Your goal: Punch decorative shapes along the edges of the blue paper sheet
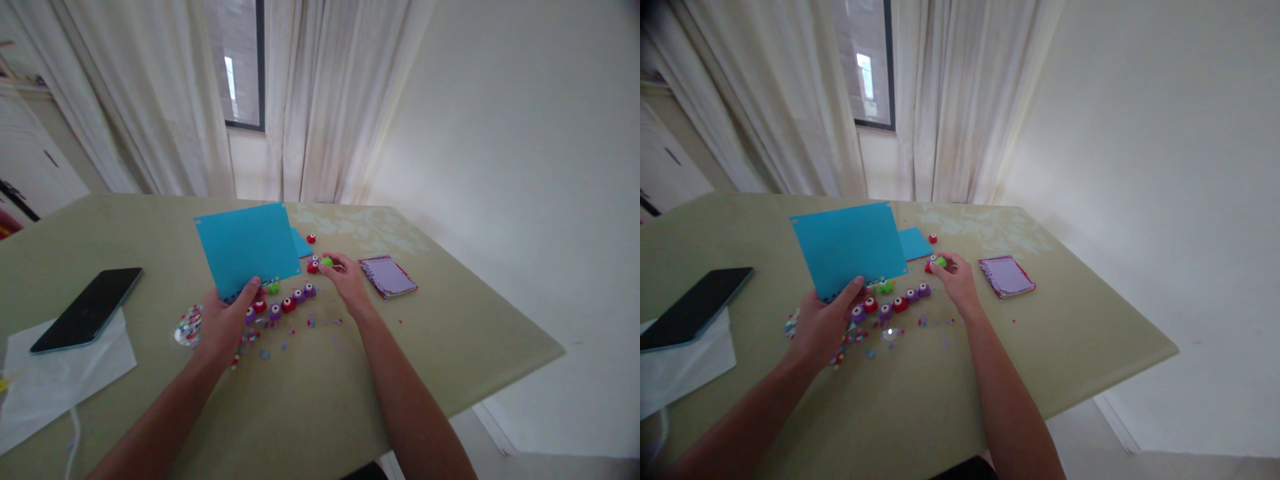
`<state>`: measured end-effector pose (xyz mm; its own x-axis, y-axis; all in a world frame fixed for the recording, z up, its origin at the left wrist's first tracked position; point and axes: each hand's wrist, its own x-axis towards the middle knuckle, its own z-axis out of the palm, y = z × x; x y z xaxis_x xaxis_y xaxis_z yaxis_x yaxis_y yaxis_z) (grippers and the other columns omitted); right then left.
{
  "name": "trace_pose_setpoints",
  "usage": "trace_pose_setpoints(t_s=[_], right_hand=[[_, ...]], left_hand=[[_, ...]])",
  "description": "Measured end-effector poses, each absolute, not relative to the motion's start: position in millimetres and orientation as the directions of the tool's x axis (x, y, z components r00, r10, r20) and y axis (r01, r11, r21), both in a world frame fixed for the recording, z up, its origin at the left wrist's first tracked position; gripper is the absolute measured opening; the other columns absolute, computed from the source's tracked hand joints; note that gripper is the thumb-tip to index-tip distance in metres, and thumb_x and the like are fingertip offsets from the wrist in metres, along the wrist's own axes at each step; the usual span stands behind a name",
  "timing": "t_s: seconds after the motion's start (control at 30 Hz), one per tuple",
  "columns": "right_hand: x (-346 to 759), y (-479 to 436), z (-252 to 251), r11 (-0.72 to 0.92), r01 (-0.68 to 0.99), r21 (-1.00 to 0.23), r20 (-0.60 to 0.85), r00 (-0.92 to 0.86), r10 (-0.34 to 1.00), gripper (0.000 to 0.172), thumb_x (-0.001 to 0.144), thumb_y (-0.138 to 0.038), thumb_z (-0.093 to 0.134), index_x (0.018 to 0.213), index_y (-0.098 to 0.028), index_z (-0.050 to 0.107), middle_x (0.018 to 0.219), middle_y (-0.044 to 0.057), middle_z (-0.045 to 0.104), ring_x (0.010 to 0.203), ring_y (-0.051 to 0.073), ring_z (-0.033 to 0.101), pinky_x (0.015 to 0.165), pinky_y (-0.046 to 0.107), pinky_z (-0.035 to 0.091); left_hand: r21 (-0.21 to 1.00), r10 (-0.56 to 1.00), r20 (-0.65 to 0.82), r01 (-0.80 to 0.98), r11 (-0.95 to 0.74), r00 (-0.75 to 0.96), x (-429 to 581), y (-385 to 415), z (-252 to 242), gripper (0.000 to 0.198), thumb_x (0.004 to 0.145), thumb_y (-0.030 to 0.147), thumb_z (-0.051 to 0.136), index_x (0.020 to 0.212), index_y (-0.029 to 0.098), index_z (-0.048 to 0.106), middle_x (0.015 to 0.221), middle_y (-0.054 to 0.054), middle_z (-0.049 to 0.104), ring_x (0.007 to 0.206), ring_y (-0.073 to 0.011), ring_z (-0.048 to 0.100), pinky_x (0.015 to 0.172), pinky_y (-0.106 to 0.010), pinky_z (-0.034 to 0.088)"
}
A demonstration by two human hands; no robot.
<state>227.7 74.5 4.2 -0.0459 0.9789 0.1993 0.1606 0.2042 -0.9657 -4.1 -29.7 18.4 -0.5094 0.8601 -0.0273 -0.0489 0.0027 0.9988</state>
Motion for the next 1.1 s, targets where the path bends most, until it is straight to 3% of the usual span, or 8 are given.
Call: trace_pose_setpoints(t_s=[0.13, 0.27, 0.4, 0.8, 1.1], right_hand=[[209, 58, 8, 0.011, -0.101, -0.995, 0.043, -0.314, 0.949, 0.038, 0.072, -0.037, 0.091, 0.102, -0.021, 0.076, 0.096, 0.002, 0.078, 0.086, 0.019, 0.074, 0.082, 0.033, 0.056], [192, 41, 13, -0.161, -0.191, -0.968, -0.058, -0.454, 0.889, 0.041, 0.072, -0.04, 0.094, 0.105, -0.021, 0.078, 0.085, 0.002, 0.076, 0.073, 0.016, 0.071, 0.072, 0.03, 0.056], [182, 34, 16, -0.206, -0.275, -0.939, -0.055, -0.47, 0.881, 0.038, 0.072, -0.04, 0.095, 0.101, -0.021, 0.081, 0.083, 0.001, 0.073, 0.065, 0.012, 0.061, 0.064, 0.026, 0.051], [177, 29, 18, -0.22, -0.317, -0.923, -0.048, -0.47, 0.881, 0.04, 0.07, -0.04, 0.096, 0.103, -0.022, 0.081, 0.093, 0.001, 0.075, 0.069, 0.012, 0.061, 0.066, 0.026, 0.051], [176, 29, 16, -0.208, -0.299, -0.931, -0.046, -0.469, 0.882, 0.041, 0.069, -0.041, 0.097, 0.102, -0.022, 0.081, 0.095, 0.002, 0.075, 0.071, 0.013, 0.061, 0.066, 0.027, 0.05]], left_hand=[[0.994, 0.847, -0.067, -0.112, 0.01, -0.527, -1, -29, 22, 0.041, 0.072, 0.053, 0.086, 0.086, 0.016, 0.079, 0.08, -0.01, 0.084, 0.069, -0.0243, 0.077, 0.062, -0.031, 0.06], [0.998, 0.855, -0.034, -0.065, -0.001, -0.518, 1, -31, 29, 0.04, 0.069, 0.05, 0.088, 0.089, 0.015, 0.081, 0.085, -0.011, 0.085, 0.074, -0.0264, 0.079, 0.067, -0.033, 0.063], [1.0, 0.865, 0.002, -0.024, -0.017, -0.502, -1, -31, 25, 0.043, 0.072, 0.053, 0.089, 0.091, 0.015, 0.083, 0.086, -0.011, 0.085, 0.074, -0.0269, 0.079, 0.069, -0.035, 0.062], [0.999, 0.887, -0.035, -0.039, 0.019, -0.46, -4, -30, 5, 0.048, 0.079, 0.056, 0.089, 0.103, 0.015, 0.083, 0.091, -0.012, 0.085, 0.072, -0.0264, 0.079, 0.057, -0.03, 0.06], [0.995, 0.889, -0.031, -0.094, -0.014, -0.457, -1, -29, 7, 0.044, 0.078, 0.052, 0.09, 0.1, 0.015, 0.083, 0.093, -0.013, 0.086, 0.077, -0.0283, 0.082, 0.063, -0.033, 0.065]])
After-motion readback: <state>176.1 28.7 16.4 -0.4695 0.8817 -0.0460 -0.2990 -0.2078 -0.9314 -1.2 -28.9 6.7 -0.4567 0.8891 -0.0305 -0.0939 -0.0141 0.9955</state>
